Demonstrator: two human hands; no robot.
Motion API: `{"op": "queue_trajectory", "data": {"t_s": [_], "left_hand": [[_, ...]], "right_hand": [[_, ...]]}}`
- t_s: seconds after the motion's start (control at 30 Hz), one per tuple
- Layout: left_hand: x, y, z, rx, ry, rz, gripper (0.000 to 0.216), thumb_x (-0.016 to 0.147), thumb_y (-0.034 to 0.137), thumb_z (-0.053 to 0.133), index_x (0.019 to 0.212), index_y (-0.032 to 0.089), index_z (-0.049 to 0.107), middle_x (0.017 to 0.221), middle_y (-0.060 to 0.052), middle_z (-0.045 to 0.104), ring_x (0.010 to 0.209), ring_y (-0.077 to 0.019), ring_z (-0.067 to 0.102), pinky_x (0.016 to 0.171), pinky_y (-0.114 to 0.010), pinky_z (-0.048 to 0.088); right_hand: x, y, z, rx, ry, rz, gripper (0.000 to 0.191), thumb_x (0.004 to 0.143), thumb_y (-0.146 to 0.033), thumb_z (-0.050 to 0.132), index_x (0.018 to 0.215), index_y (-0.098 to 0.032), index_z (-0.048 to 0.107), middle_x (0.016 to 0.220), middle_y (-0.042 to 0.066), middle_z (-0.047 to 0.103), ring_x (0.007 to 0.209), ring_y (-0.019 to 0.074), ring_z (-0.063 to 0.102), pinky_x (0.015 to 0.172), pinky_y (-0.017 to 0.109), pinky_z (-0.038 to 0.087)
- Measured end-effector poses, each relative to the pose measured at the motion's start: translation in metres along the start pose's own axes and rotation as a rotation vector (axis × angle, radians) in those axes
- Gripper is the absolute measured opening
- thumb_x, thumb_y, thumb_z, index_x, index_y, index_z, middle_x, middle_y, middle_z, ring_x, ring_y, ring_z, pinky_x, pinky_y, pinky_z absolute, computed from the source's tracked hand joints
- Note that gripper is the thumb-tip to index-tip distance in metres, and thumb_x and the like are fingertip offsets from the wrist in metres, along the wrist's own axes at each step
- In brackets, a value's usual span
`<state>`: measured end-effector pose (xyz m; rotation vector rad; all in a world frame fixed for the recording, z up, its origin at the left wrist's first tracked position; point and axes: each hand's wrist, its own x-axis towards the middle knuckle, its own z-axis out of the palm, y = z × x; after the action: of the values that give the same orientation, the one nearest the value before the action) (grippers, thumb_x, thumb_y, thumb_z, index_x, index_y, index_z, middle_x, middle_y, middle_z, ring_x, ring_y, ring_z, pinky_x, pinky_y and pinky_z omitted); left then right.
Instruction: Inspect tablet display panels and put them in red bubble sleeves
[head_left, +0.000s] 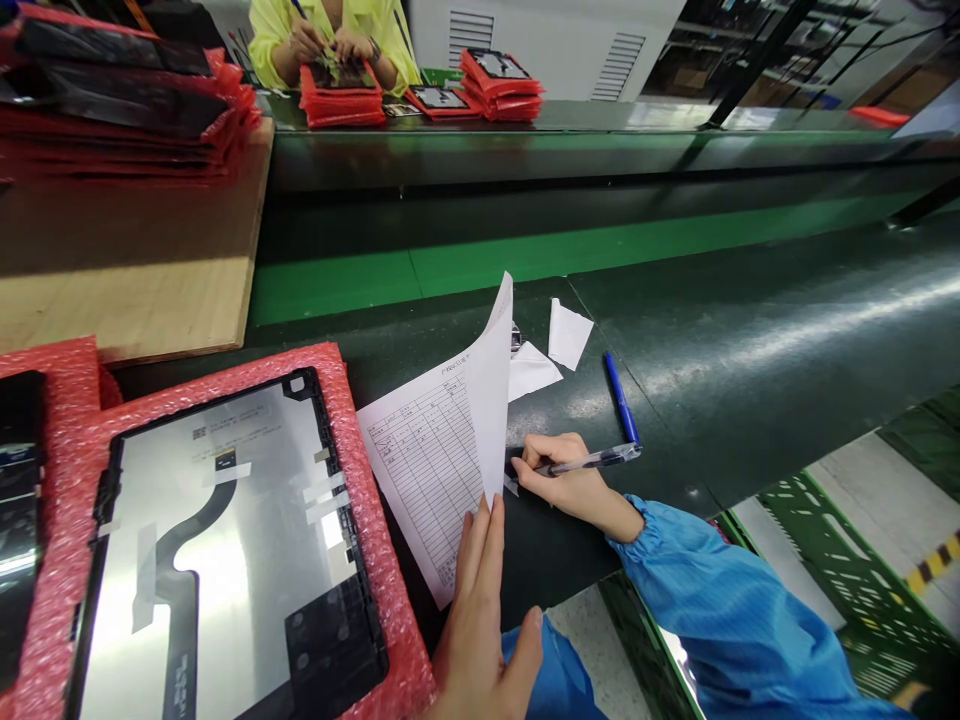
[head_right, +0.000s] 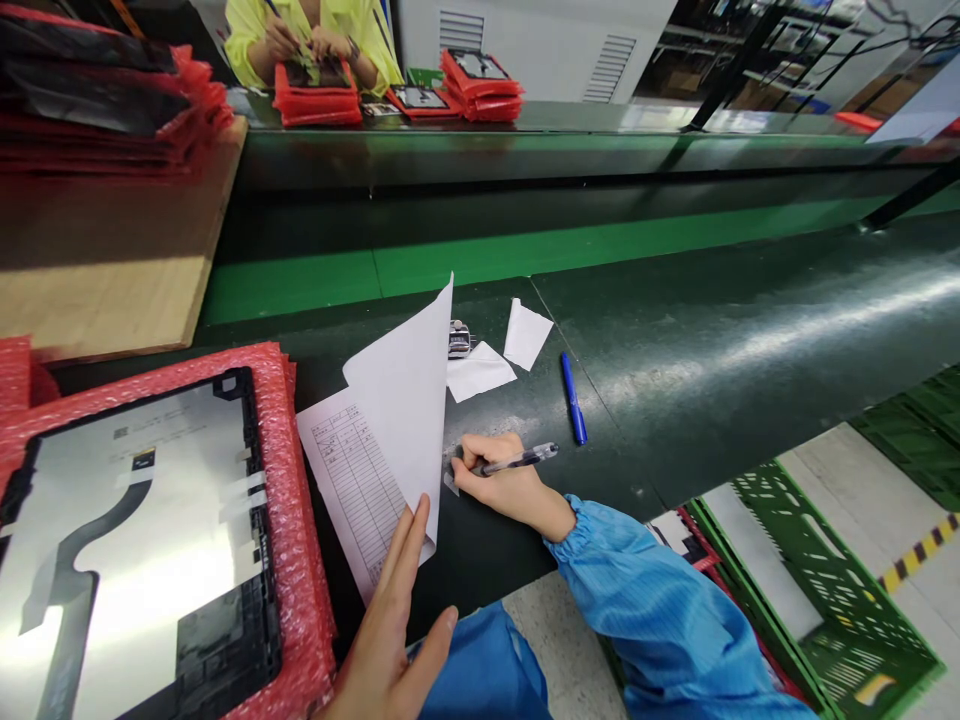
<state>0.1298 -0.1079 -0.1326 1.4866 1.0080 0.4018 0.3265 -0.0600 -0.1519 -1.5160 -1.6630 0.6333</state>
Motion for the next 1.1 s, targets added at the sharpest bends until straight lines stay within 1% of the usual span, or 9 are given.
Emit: {"op": "queue_trajectory", "data": {"t_s": [0.13,0.23,0.3,0.4,0.47,0.6,0.73,0.9,1.1], "left_hand": [[0.000,-0.001,0.000,0.016,-0.004,0.018,0.074,0.082,0.021,0.048,0.151,0.012,0.022,0.161,-0.007,0.012,0.148,-0.0213,0.006,0.119,-0.037,0.010],[0.001,-0.002,-0.001,0.051,-0.026,0.034,0.071,0.083,0.022,0.048,0.150,0.011,0.025,0.160,-0.008,0.017,0.148,-0.0242,0.007,0.119,-0.040,0.010],[0.003,-0.001,-0.003,0.065,-0.051,0.073,0.070,0.084,0.024,0.048,0.150,0.015,0.027,0.159,-0.007,0.020,0.147,-0.0261,0.010,0.120,-0.042,0.010],[0.006,0.003,-0.005,0.065,-0.082,0.146,0.070,0.083,0.025,0.049,0.150,0.025,0.028,0.158,-0.002,0.025,0.147,-0.0263,0.014,0.120,-0.043,0.009],[0.007,0.004,-0.005,0.065,-0.089,0.160,0.070,0.083,0.025,0.050,0.150,0.027,0.028,0.158,-0.001,0.026,0.147,-0.0267,0.015,0.120,-0.043,0.009],[0.004,-0.003,-0.002,0.059,-0.037,0.073,0.074,0.083,0.025,0.052,0.151,0.020,0.024,0.160,-0.005,0.018,0.147,-0.0283,0.011,0.120,-0.042,0.013],[-0.001,-0.012,0.003,0.059,0.013,0.039,0.071,0.089,0.023,0.045,0.153,0.014,0.015,0.161,-0.009,0.011,0.148,-0.0266,0.006,0.118,-0.044,0.020],[-0.003,-0.015,0.006,0.110,0.054,0.099,0.068,0.091,0.019,0.042,0.153,0.019,0.013,0.162,-0.007,0.006,0.148,-0.0257,0.006,0.117,-0.046,0.023],[-0.002,-0.019,0.006,0.109,0.036,0.139,0.072,0.092,0.019,0.043,0.153,0.023,0.006,0.162,-0.007,0.004,0.148,-0.0259,0.005,0.117,-0.048,0.023]], "right_hand": [[0.000,-0.001,-0.001,0.006,0.009,-0.001,0.035,0.080,-0.020,0.053,0.053,-0.023,0.030,0.045,-0.007,0.036,0.041,0.0071,0.031,0.044,0.023,0.026],[0.000,0.000,0.000,0.010,0.013,0.001,0.035,0.079,-0.019,0.054,0.054,-0.023,0.030,0.046,-0.008,0.035,0.041,0.0072,0.030,0.044,0.023,0.026],[0.000,0.002,0.001,0.014,0.016,0.001,0.034,0.078,-0.019,0.054,0.054,-0.023,0.030,0.046,-0.007,0.036,0.041,0.0076,0.031,0.044,0.023,0.027],[-0.001,0.004,0.002,0.026,0.016,-0.008,0.031,0.076,-0.019,0.053,0.054,-0.023,0.032,0.047,-0.006,0.039,0.042,0.0090,0.034,0.045,0.023,0.030],[-0.001,0.005,0.002,0.031,0.015,-0.013,0.030,0.076,-0.019,0.053,0.054,-0.024,0.032,0.047,-0.005,0.039,0.043,0.0095,0.035,0.045,0.024,0.031],[-0.001,0.003,0.002,0.015,0.022,-0.012,0.033,0.077,-0.017,0.053,0.054,-0.023,0.031,0.046,-0.007,0.036,0.041,0.0076,0.032,0.044,0.023,0.028],[0.000,0.000,0.001,-0.003,0.023,-0.022,0.035,0.079,-0.016,0.053,0.054,-0.022,0.030,0.046,-0.008,0.035,0.040,0.0065,0.032,0.044,0.022,0.026],[-0.001,0.002,0.001,-0.017,0.012,-0.035,0.034,0.079,-0.016,0.054,0.054,-0.022,0.032,0.046,-0.008,0.037,0.040,0.0062,0.032,0.044,0.021,0.027],[-0.001,0.002,0.001,-0.026,0.007,-0.036,0.034,0.080,-0.017,0.054,0.054,-0.022,0.033,0.046,-0.008,0.037,0.040,0.0062,0.034,0.044,0.021,0.027]]}}
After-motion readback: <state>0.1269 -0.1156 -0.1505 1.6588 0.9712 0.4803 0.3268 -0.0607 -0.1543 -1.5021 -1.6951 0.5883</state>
